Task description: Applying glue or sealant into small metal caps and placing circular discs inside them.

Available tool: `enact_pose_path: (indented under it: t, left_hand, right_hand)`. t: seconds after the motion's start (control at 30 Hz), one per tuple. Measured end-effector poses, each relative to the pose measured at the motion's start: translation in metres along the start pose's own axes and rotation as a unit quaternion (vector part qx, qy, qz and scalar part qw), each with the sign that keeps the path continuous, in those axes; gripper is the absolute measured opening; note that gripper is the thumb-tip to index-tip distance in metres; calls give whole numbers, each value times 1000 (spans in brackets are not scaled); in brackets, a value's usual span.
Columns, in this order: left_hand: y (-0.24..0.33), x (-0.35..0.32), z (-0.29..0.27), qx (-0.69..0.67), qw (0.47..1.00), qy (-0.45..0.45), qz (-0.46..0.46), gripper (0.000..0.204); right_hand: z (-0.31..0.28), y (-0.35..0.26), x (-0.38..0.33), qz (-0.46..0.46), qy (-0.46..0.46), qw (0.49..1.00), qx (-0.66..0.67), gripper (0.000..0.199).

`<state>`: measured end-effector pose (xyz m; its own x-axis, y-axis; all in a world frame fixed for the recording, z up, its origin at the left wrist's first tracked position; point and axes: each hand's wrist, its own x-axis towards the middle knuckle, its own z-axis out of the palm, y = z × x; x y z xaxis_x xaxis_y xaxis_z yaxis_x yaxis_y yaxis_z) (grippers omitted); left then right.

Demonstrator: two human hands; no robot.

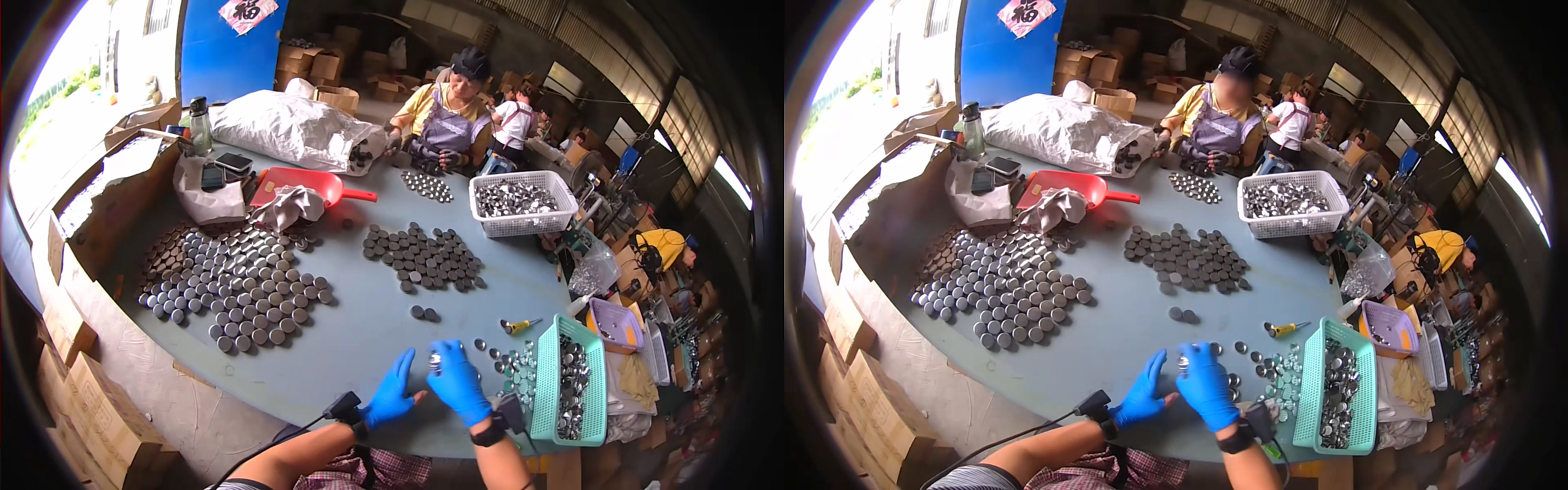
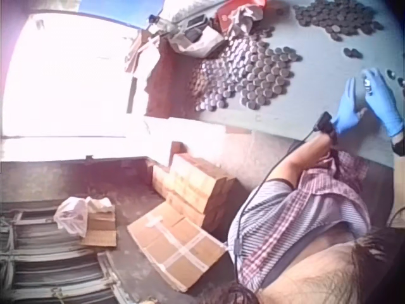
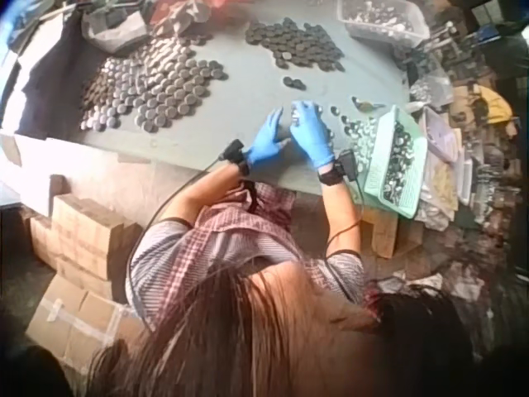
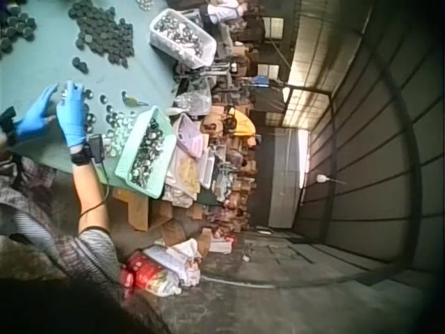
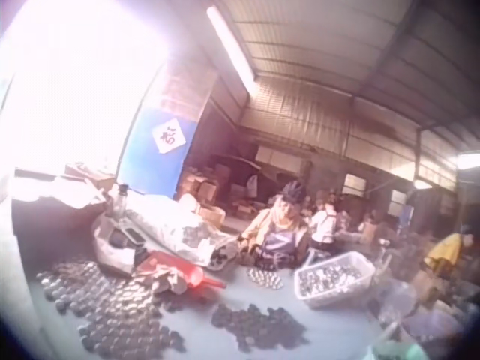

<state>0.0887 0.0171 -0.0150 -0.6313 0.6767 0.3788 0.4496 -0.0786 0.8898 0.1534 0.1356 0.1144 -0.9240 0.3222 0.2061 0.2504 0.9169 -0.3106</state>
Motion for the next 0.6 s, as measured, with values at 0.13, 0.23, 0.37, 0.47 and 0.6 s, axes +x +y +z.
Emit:
enact_pose_path:
  t: [0.13, 0.23, 0.37, 0.47, 0.6]
  left_hand:
    - [-18, -7, -37, 78, 995, -2, 70, 97]
    - [-23, -9, -49, 94, 993, -36, 57, 94]
    - [-19, -16, -62, 165, 983, -69, 53, 98]
    - [-16, -16, -62, 192, 973, -112, 61, 93]
    - [-19, -12, -60, 178, 976, -119, 51, 87]
  right_hand:
    - [70, -15, -1, 44, -104, 994, -12, 48]
    - [87, -13, -8, 55, -154, 986, -35, 53]
    - [64, -19, -14, -8, -164, 986, 8, 66]
    - [11, -25, -20, -66, -59, 996, 4, 64]
    - [-124, -74, -49, 110, 257, 938, 203, 45]
